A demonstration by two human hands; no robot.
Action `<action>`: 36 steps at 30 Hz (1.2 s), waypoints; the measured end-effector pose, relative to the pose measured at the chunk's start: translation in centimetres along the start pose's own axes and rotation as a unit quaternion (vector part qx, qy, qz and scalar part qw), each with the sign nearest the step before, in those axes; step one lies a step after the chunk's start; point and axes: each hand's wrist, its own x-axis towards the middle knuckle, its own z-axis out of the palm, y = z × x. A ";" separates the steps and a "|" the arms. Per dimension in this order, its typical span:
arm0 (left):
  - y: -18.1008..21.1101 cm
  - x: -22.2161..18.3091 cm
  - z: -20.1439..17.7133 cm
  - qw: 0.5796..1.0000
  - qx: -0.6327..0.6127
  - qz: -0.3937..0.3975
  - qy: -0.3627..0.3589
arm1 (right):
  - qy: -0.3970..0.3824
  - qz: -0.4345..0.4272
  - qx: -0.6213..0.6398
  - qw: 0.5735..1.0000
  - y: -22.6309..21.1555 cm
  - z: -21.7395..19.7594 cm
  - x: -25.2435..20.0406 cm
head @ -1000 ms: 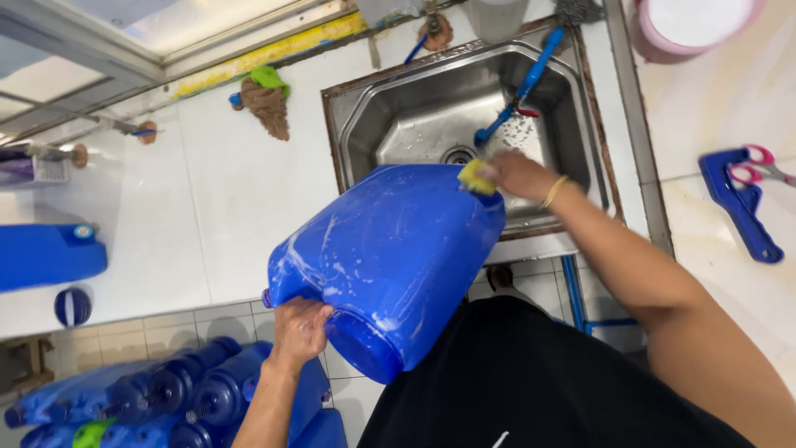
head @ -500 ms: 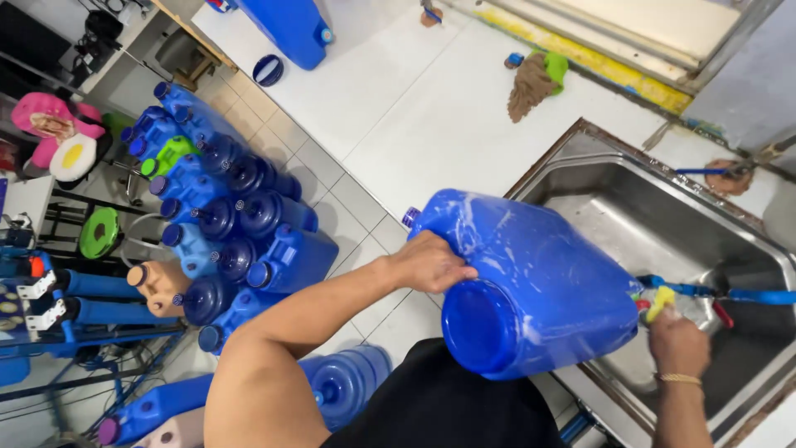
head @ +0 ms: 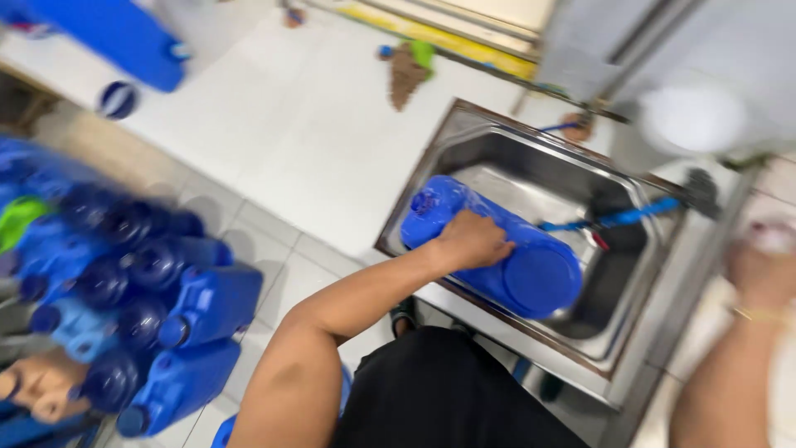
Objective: Scrubbing and rinsing blue plastic water containers in a sink and wiping down the work surface.
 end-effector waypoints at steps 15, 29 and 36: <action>-6.9 -4.0 2.4 0.929 -0.221 -0.168 0.244 | -0.332 -0.389 -0.303 0.804 -34.0 16.9 6.2; -6.0 -3.3 3.3 0.842 -0.385 -0.286 0.246 | -0.379 -0.431 -0.367 0.732 -40.3 13.1 2.1; -5.3 -2.9 2.6 0.845 -0.374 -0.289 0.252 | -0.479 -0.247 -0.201 0.818 -43.3 10.1 -1.3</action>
